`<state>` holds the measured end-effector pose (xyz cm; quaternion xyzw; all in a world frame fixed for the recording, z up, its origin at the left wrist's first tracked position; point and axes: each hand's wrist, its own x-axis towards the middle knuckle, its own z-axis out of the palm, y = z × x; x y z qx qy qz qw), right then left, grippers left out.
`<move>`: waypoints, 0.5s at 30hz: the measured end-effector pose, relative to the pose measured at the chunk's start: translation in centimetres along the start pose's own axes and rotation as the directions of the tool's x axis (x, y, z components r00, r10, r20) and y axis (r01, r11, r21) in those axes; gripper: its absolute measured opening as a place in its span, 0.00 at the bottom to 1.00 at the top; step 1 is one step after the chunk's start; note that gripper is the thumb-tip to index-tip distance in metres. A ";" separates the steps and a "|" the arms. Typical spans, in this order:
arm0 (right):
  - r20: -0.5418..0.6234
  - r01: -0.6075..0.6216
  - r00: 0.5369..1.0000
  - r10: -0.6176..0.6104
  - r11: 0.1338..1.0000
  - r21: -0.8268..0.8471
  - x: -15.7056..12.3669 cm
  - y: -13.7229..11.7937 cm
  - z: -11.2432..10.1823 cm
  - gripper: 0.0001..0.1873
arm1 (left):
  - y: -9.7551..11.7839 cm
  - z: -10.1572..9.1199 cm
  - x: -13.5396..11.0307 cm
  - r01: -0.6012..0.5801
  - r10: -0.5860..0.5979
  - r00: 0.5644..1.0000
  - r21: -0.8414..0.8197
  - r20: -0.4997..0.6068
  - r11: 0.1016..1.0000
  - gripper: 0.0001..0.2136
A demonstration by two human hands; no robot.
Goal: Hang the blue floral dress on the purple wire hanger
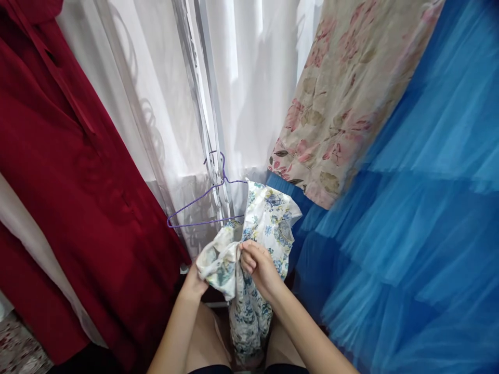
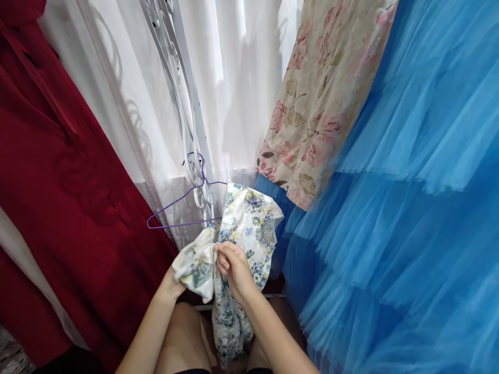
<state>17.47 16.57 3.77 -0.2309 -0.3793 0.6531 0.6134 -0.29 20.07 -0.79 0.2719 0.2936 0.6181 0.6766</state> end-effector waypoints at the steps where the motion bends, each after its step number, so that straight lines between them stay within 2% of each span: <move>1: -0.027 0.004 1.000 -0.003 0.999 0.052 0.4 -0.1 -0.6 0.14 | -0.8 0.6 -0.7 0.088 -0.087 0.996 -0.004 0.027 0.996 0.14; 3: -0.102 0.003 0.995 0.008 0.994 0.112 0.8 0.1 -2.1 0.14 | -2.0 1.9 -1.9 0.195 -0.193 0.980 -0.034 0.056 0.980 0.17; 7: -0.207 -0.010 0.978 0.030 0.995 0.096 -1.2 1.5 -5.7 0.17 | -3.0 3.7 -4.2 0.147 -0.141 0.989 -0.196 0.042 0.970 0.14; 11: -0.209 -0.069 0.977 0.050 0.994 -0.082 -4.7 3.3 -8.2 0.19 | -2.0 4.9 -6.8 0.050 -0.036 0.998 -0.266 0.057 0.963 0.12; 15: -0.183 -0.133 0.980 0.082 0.949 -0.285 -6.2 4.0 -9.1 0.18 | -0.4 6.3 -9.4 -0.012 0.031 0.993 -0.174 0.109 0.985 0.10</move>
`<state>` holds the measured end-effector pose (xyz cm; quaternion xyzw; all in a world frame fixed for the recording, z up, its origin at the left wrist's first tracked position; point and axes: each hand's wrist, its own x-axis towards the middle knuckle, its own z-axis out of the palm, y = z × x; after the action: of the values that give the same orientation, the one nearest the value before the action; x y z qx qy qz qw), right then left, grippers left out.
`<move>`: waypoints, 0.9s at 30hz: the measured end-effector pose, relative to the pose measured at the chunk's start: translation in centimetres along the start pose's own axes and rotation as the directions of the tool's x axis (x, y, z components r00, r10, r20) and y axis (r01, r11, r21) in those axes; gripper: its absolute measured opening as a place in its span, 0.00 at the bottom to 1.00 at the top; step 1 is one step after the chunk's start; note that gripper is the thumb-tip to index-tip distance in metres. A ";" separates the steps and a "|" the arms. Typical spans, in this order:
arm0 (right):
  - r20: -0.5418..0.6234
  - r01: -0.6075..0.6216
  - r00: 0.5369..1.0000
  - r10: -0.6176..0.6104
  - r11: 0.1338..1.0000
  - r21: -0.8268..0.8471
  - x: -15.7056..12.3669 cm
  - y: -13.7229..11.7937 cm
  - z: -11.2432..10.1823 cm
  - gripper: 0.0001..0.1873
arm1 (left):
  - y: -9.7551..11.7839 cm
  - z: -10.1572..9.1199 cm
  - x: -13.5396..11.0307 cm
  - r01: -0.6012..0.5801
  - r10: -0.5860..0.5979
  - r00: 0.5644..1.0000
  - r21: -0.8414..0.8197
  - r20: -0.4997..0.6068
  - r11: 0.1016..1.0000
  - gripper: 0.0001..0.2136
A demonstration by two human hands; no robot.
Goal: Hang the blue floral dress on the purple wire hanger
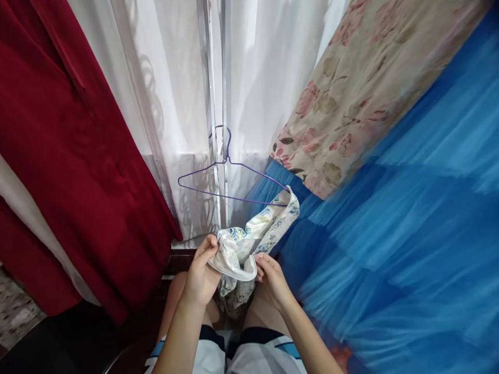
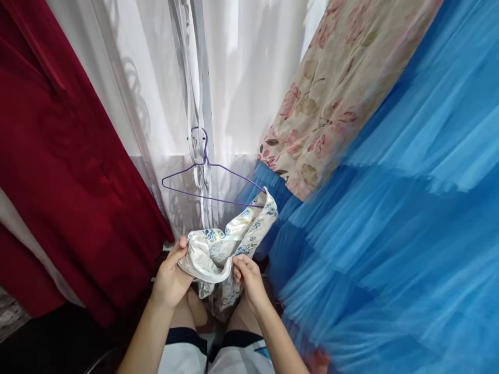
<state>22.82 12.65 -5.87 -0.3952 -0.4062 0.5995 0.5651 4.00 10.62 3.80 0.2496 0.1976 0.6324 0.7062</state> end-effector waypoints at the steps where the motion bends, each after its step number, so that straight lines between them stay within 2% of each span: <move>1: 0.018 -0.007 1.000 0.008 0.998 -0.068 0.0 0.1 -0.1 0.17 | 0.2 0.4 -0.5 -0.005 0.005 1.000 0.038 0.020 0.999 0.10; 4: 0.110 0.007 0.994 0.024 0.964 -0.267 -0.1 0.3 -0.1 0.11 | 0.5 0.9 -1.9 -0.033 0.024 0.997 0.136 0.068 0.990 0.08; 8: 0.246 0.143 0.969 -0.020 0.857 -0.496 -1.2 -0.3 0.7 0.01 | 0.1 0.3 -3.0 -0.070 0.043 0.993 0.255 0.113 0.964 0.10; 11: 0.307 0.252 0.948 -0.090 0.799 -0.546 -2.6 -1.9 1.8 0.15 | -0.1 -0.1 -3.4 -0.087 0.043 0.990 0.330 0.136 0.940 0.14; 13: 0.391 0.272 0.918 -0.070 0.827 -0.492 -3.5 -3.1 2.6 0.24 | -0.1 0.0 -3.6 -0.102 0.049 0.988 0.380 0.147 0.919 0.16; 15: 0.485 0.218 0.874 0.001 0.893 -0.394 -4.3 -4.0 3.2 0.28 | -0.2 0.3 -3.6 -0.122 0.054 0.985 0.451 0.161 0.884 0.18; 17: 0.543 0.093 0.837 0.073 0.957 -0.273 -4.8 -4.5 3.7 0.26 | -0.4 0.6 -3.4 -0.158 0.063 0.980 0.534 0.191 0.831 0.20; 19: 0.560 -0.033 0.820 0.117 0.987 -0.159 -5.1 -4.7 4.0 0.22 | -0.9 0.6 -3.0 -0.170 0.038 0.973 0.593 0.228 0.788 0.21; 23: 0.532 -0.182 0.830 0.167 0.983 -0.024 -5.4 -5.1 3.9 0.21 | -2.3 -0.8 -2.4 -0.037 -0.127 0.962 0.581 0.240 0.813 0.23; 27: 0.394 -0.250 0.898 0.195 0.964 0.092 -6.1 -5.8 2.8 0.29 | -4.3 -2.3 -2.7 0.120 -0.288 0.940 0.614 0.182 0.780 0.19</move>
<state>22.60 6.63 0.68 -0.2743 -0.4173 0.7526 0.4293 5.70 7.83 -0.76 0.5175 0.3152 0.4179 0.6769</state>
